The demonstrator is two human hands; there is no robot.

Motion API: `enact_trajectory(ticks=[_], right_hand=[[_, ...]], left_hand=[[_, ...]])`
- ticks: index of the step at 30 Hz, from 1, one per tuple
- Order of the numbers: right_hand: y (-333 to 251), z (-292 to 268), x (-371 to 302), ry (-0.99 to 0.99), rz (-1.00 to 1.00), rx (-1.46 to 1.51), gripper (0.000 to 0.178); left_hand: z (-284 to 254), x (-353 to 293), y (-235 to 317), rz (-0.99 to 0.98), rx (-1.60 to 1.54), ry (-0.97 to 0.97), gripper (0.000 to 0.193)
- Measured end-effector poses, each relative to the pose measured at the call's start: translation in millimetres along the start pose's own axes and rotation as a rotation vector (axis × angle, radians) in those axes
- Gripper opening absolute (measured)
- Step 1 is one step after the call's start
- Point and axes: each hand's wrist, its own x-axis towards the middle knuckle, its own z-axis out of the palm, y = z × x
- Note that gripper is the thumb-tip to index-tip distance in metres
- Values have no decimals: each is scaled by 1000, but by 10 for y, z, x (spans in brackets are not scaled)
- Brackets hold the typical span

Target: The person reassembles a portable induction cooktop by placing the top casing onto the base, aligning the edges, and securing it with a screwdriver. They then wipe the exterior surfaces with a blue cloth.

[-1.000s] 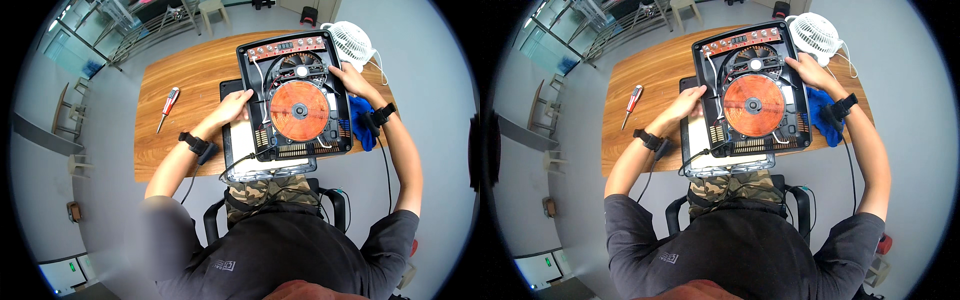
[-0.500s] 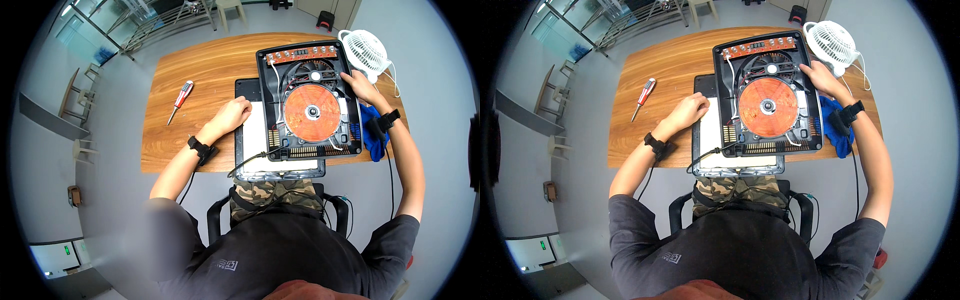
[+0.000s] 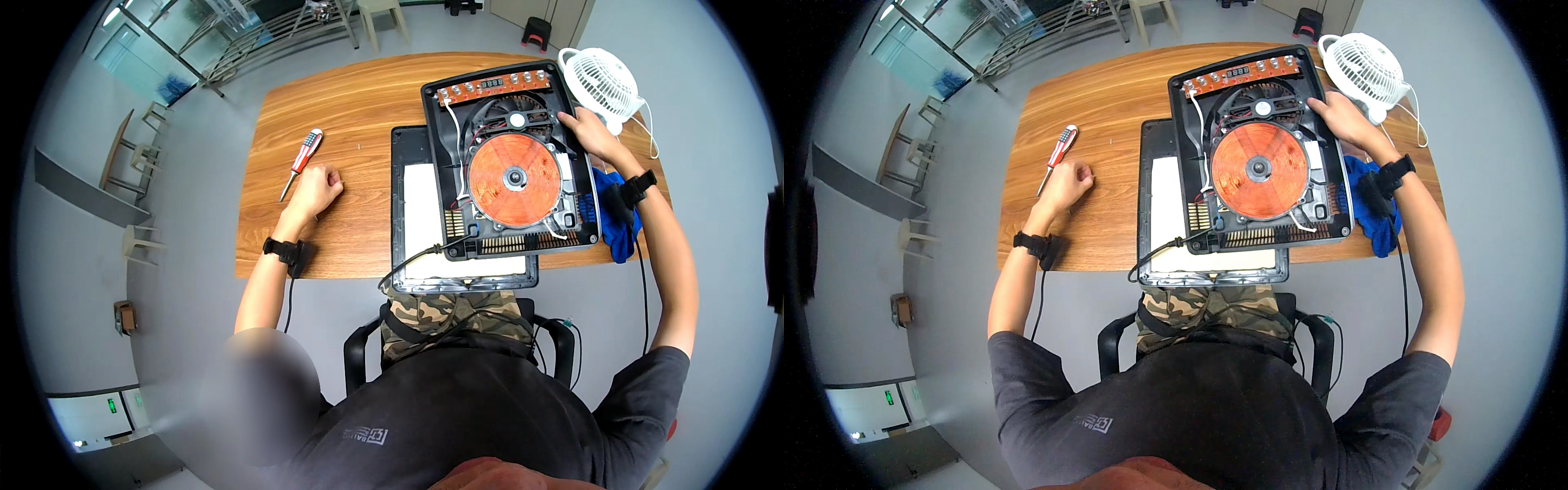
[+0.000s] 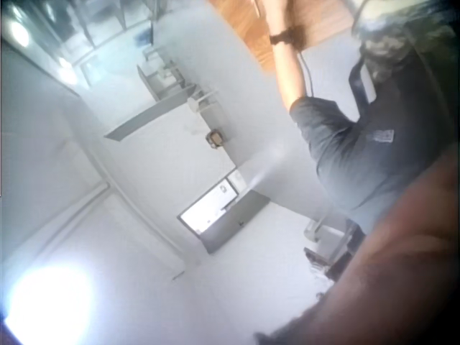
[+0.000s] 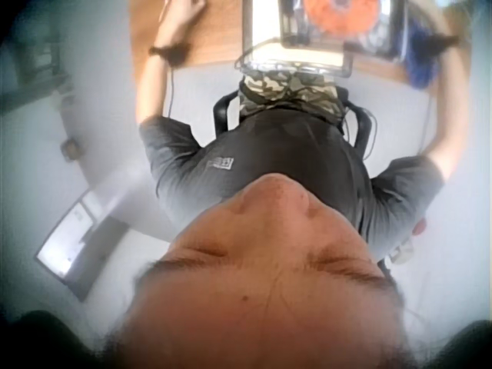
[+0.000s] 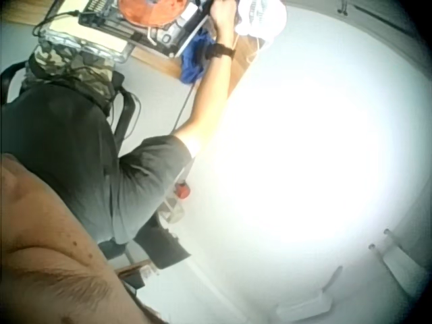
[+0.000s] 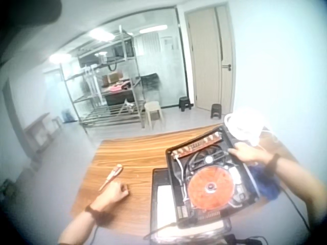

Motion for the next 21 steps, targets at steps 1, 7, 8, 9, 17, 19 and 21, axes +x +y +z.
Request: enact_trajectory(ticks=[1,7,8,9,17,19,21], right_hand=[[-21,10,23,2,-19,-3,53],[-119,-56,29,-80,-38,125,53],[-173,-76,-10,-30,-26,89,54],[-195,-86,-17,-28,-30,86,54],[-233,-128,-7,-31,-24,111,61],[-216,-111,18,-50,-15,126,63],[-300,-153,-23,-73,21,146,63]], left_hand=[[7,-45,-30,-16,8,-13,12],[5,-83,-14,-52,6,-49,16],[-61,-63,48,-74,5,-81,18],[-101,-37,83,-97,5,-113,19],[-461,345,1030,132,-137,-160,28],[-341,279,1438,171,-259,-307,26],[-240,96,1849,318,-308,-331,24]])
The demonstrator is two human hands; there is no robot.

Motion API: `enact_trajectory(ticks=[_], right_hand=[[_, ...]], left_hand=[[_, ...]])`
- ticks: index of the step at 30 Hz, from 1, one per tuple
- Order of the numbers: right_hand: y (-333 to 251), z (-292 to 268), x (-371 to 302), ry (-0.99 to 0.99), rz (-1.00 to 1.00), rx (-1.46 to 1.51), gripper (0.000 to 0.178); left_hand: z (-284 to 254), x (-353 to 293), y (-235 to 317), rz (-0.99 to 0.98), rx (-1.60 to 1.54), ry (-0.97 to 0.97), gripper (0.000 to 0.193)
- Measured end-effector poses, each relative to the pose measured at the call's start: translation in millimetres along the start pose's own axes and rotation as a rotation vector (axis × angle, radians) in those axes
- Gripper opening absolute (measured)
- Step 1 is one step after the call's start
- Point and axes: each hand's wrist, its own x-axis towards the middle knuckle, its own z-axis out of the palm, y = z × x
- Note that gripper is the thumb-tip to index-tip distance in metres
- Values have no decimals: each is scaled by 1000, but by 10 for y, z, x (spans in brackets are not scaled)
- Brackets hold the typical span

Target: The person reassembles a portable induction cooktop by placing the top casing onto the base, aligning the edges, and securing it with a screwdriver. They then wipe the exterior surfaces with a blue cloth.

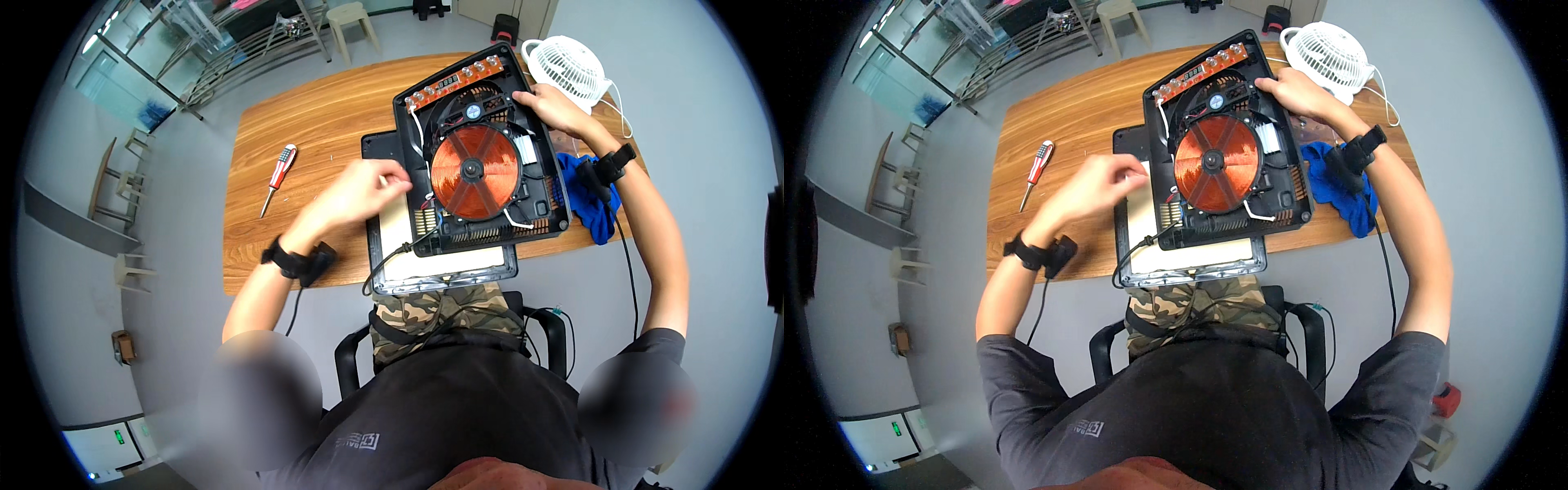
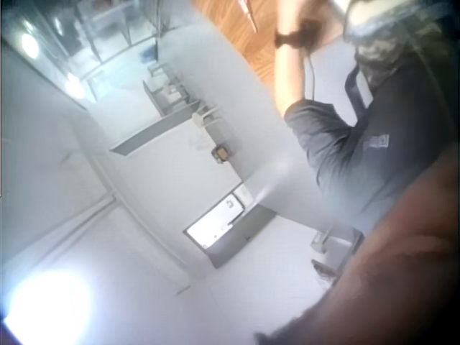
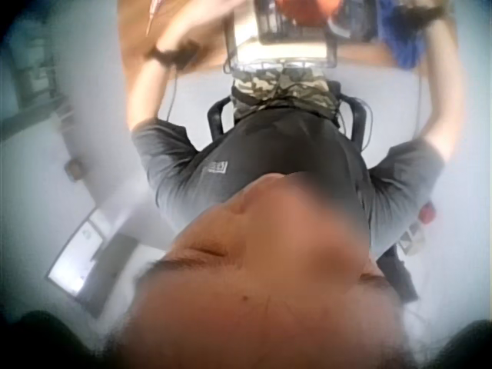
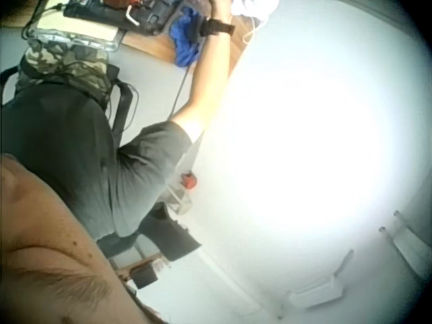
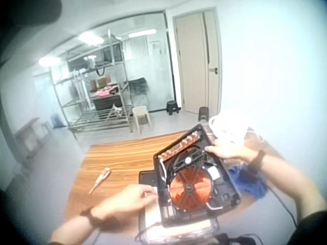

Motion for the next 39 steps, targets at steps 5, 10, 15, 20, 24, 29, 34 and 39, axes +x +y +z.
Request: enact_trajectory(ticks=[5,10,15,20,24,29,34,39], right_hand=[[-426,-64,-157,-54,-71,73,46],[-621,3,-92,-11,-148,-40,66],[-1161,184,-118,-20,-227,40,84],[-1392,379,-80,3,-277,115,86],[-1594,543,-68,63,-309,185,81],[-1779,738,-170,16,-302,348,61],[-1754,862,-361,-129,-345,514,52],[-1392,1069,-300,-253,-371,135,52]], left_hand=[[82,229,489,16,-48,160,31],[-132,431,821,-34,-201,272,48],[-291,532,880,-138,-273,200,65],[-428,488,844,-176,-250,255,67],[-549,402,793,-192,-271,279,61],[-632,280,711,-229,-249,350,54],[-731,86,510,-215,-395,417,29],[-941,-246,352,-322,-376,436,26]])
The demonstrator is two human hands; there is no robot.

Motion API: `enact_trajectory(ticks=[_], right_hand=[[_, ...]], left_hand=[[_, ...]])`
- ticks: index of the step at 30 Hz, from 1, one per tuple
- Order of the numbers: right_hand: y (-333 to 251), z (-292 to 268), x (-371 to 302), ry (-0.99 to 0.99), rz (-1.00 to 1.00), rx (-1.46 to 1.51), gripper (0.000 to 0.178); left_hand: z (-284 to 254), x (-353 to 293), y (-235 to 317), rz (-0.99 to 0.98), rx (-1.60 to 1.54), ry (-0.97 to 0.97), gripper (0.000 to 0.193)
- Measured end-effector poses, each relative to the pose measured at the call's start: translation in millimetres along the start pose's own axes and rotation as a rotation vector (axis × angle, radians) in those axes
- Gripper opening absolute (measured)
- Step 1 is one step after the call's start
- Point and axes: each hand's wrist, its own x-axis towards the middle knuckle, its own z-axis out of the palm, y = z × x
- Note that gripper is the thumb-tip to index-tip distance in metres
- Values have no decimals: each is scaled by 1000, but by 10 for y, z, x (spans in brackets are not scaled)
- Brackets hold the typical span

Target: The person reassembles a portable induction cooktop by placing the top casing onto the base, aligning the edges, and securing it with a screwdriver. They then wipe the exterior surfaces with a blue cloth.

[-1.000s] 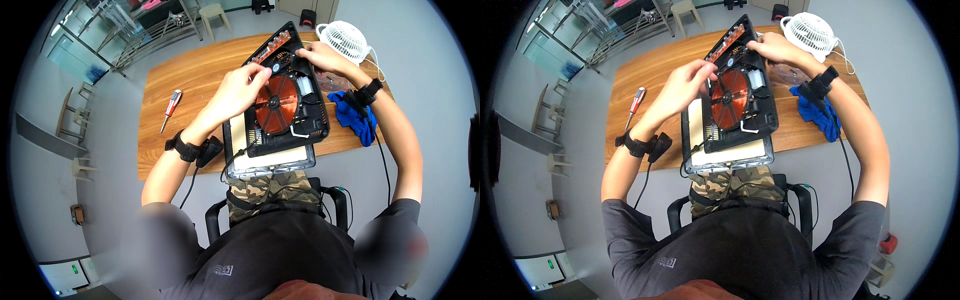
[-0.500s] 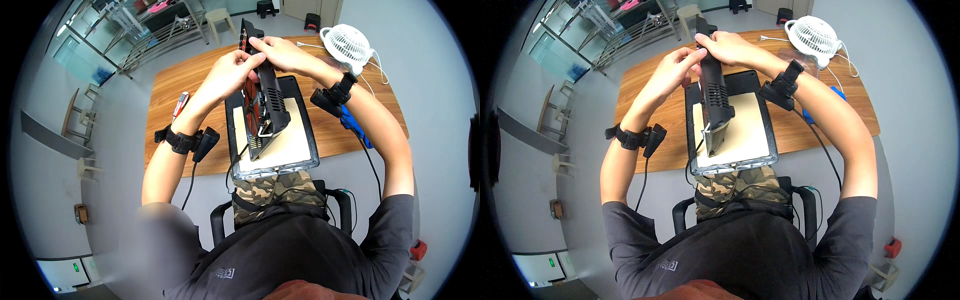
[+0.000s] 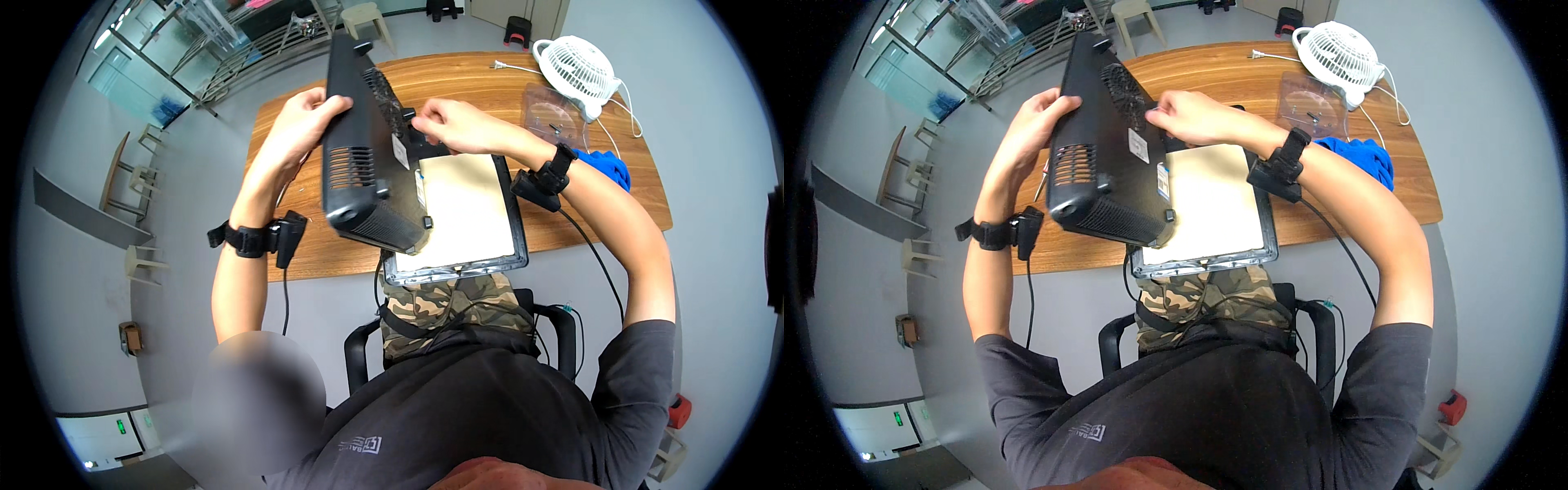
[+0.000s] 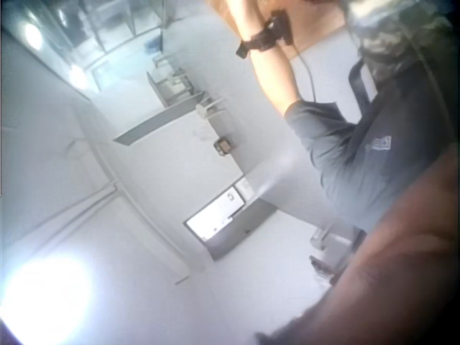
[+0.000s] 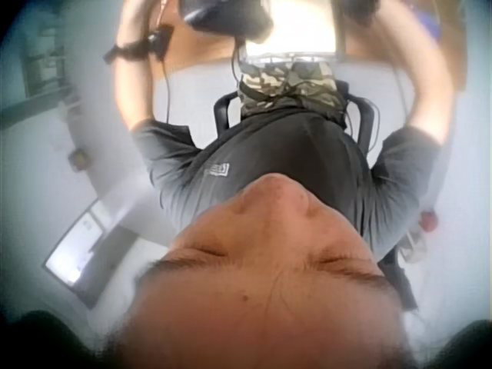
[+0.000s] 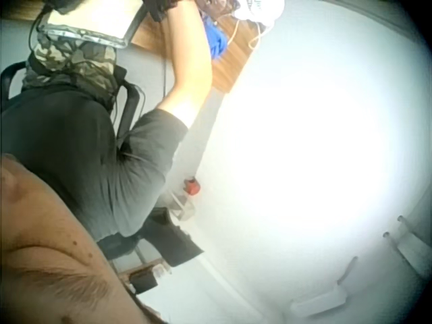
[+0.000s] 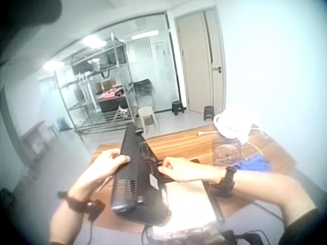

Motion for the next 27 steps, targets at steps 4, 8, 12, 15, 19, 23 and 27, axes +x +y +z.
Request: enact_trajectory(ticks=[4,8,12,15,19,23,27], right_hand=[[487,105,43,-81,194,-59,58],[532,399,12,-228,319,109,70],[545,738,153,-355,332,147,69],[558,942,297,-368,360,285,69],[577,971,356,-357,406,428,69],[556,929,347,-296,466,539,67],[530,942,406,-333,453,529,58]], left_hand=[[-371,-117,-175,-93,184,35,29],[-711,-190,-460,-239,253,-7,56],[-831,-227,-741,-297,304,-18,69],[-831,-278,-847,-316,298,25,74],[-811,-327,-938,-300,264,92,72],[-832,-303,-1058,-327,255,75,71],[-935,-260,-1385,-407,276,51,75]])
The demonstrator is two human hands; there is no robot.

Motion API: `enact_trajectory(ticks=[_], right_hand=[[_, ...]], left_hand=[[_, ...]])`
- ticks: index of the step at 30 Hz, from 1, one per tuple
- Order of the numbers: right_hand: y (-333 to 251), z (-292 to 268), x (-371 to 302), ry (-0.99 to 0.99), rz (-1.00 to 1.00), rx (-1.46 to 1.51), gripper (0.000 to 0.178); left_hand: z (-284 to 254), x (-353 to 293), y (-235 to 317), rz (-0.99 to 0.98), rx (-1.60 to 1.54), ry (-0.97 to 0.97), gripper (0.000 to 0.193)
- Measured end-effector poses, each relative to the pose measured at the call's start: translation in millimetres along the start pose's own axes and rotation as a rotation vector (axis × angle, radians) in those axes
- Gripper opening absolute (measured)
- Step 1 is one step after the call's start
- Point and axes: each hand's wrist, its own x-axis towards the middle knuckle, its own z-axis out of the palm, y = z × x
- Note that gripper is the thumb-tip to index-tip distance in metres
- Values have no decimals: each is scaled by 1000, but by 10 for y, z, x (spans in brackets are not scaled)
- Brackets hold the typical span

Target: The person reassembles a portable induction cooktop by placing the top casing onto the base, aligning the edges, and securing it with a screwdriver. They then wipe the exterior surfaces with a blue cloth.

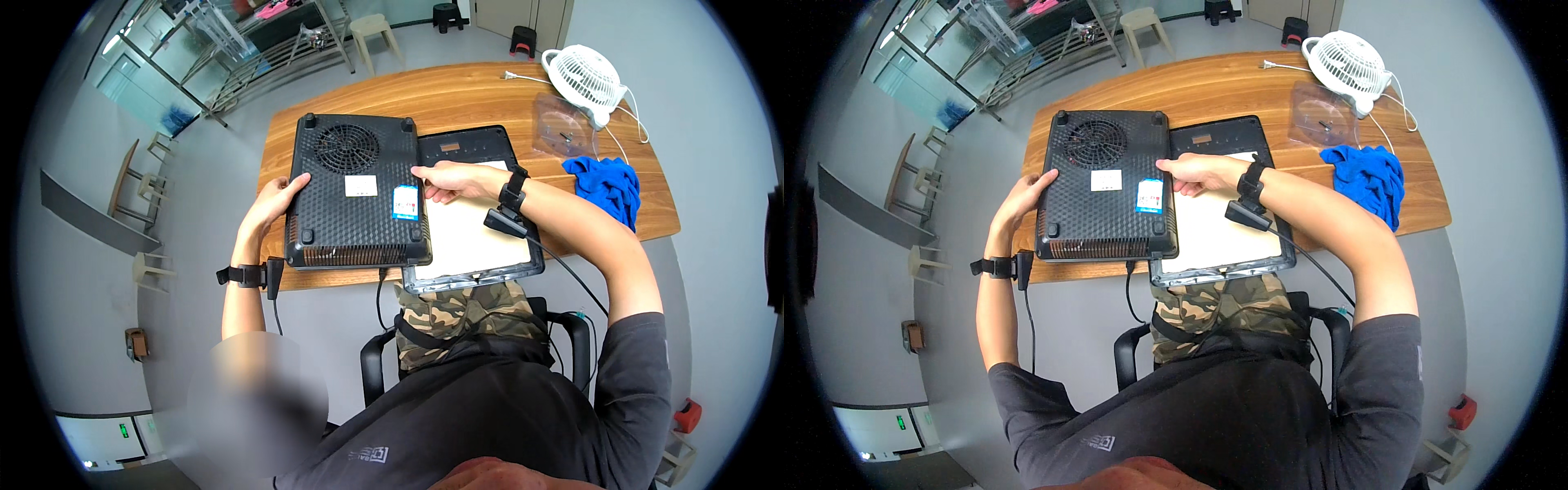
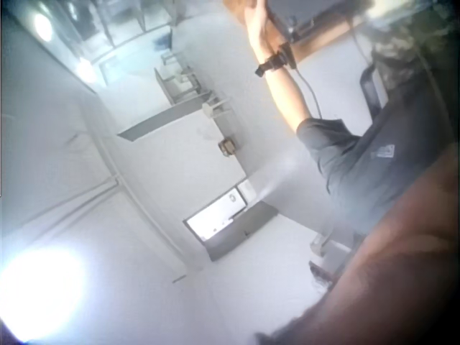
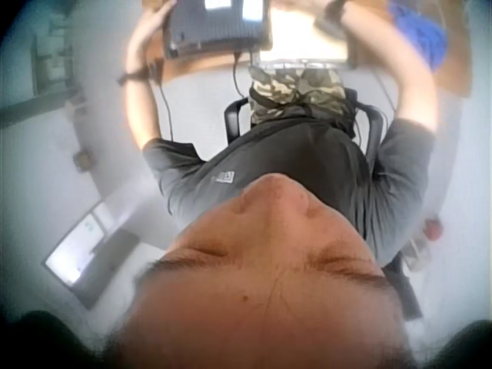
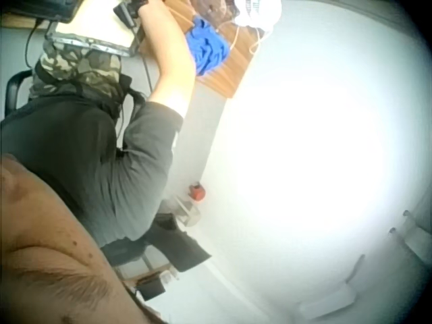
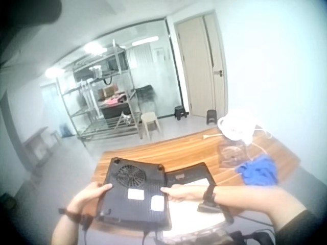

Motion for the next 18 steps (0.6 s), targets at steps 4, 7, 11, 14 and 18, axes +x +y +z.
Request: enact_trajectory(ticks=[4,7,11,14,18], right_hand=[[-73,-60,66,-7,10,-81,52],[-173,-4,65,20,74,-49,49],[-220,47,44,68,130,3,44],[-261,111,72,85,166,19,41],[-173,42,236,92,186,67,46]], left_hand=[[-25,-13,-22,-22,45,-108,83],[-90,23,-33,-44,120,-207,75],[-76,45,-48,-51,113,-293,70],[-79,158,-207,-59,134,-330,72],[-94,236,-274,-78,170,-412,75]])
